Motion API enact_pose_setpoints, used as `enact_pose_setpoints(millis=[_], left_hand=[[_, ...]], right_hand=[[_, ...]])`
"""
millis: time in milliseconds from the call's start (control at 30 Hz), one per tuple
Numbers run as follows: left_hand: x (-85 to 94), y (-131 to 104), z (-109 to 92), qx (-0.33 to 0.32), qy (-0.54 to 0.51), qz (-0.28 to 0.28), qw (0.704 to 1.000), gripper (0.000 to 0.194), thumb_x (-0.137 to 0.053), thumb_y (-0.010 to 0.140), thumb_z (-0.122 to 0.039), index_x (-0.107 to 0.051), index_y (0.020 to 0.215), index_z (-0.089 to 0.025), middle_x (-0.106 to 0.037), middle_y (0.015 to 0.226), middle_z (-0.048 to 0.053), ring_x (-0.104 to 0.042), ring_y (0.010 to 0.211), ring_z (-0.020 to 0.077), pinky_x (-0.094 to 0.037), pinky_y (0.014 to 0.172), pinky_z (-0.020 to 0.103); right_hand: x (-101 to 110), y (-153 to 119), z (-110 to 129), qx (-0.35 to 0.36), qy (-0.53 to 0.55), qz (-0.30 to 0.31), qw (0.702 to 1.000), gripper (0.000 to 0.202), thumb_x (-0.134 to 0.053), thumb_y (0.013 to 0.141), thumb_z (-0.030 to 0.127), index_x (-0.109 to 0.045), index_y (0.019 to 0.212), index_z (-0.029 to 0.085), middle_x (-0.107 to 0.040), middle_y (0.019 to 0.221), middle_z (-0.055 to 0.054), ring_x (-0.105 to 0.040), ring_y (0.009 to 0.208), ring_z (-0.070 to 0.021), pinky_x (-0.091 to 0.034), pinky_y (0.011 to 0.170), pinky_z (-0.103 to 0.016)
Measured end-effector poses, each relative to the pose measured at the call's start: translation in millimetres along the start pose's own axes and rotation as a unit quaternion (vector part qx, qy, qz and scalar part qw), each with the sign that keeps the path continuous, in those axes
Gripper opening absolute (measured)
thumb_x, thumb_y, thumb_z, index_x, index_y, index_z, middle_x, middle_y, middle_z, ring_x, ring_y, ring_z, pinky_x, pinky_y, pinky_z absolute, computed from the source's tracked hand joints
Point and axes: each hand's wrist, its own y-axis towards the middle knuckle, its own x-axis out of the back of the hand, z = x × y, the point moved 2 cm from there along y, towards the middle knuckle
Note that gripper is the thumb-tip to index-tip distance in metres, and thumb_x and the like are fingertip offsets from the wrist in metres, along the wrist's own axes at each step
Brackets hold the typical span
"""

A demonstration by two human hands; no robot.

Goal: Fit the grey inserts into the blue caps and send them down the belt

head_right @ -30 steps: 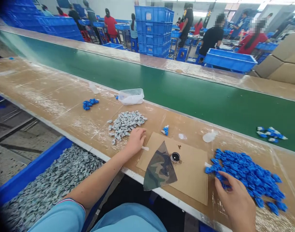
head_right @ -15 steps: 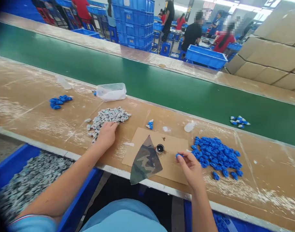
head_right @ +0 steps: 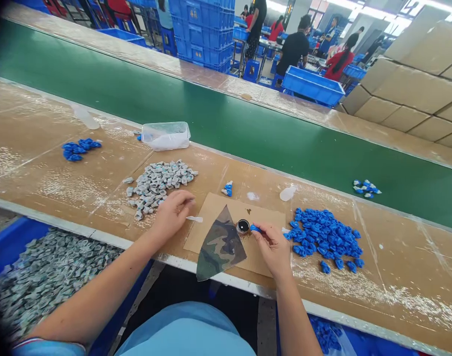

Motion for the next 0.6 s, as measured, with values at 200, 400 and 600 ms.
enact_pose_setpoints(millis=[200, 400, 600], left_hand=[[-40.2, -34.2, -27.5, 0.103, -0.242, 0.062, 0.963, 0.013, -0.063, 0.078, -0.024, -0.072, 0.087, -0.02, -0.069, 0.083, 0.004, -0.062, 0.074, 0.0154, -0.051, 0.069, 0.026], [-54.3, -43.4, -41.3, 0.12, -0.306, 0.105, 0.939, 0.019, -0.058, 0.083, -0.024, -0.073, 0.095, -0.022, -0.07, 0.091, 0.006, -0.063, 0.088, 0.0172, -0.051, 0.082, 0.03], [-68.1, -53.4, -42.7, 0.204, -0.406, 0.123, 0.883, 0.024, -0.064, 0.078, -0.025, -0.069, 0.1, -0.018, -0.068, 0.088, 0.006, -0.063, 0.08, 0.0162, -0.054, 0.077, 0.031]], right_hand=[[-6.3, 2.8, 4.5, 0.018, -0.034, 0.027, 0.999, 0.019, -0.061, 0.083, 0.035, -0.073, 0.093, 0.024, -0.075, 0.092, -0.006, -0.069, 0.083, -0.02, -0.057, 0.073, -0.032], [-10.3, 4.5, 5.4, 0.029, -0.039, 0.027, 0.998, 0.019, -0.062, 0.082, 0.034, -0.074, 0.094, 0.025, -0.075, 0.091, -0.005, -0.07, 0.08, -0.0201, -0.057, 0.071, -0.032], [-6.8, 2.8, 4.9, 0.037, -0.042, 0.013, 0.998, 0.019, -0.062, 0.082, 0.035, -0.074, 0.092, 0.025, -0.075, 0.089, -0.005, -0.069, 0.079, -0.0199, -0.057, 0.073, -0.034]])
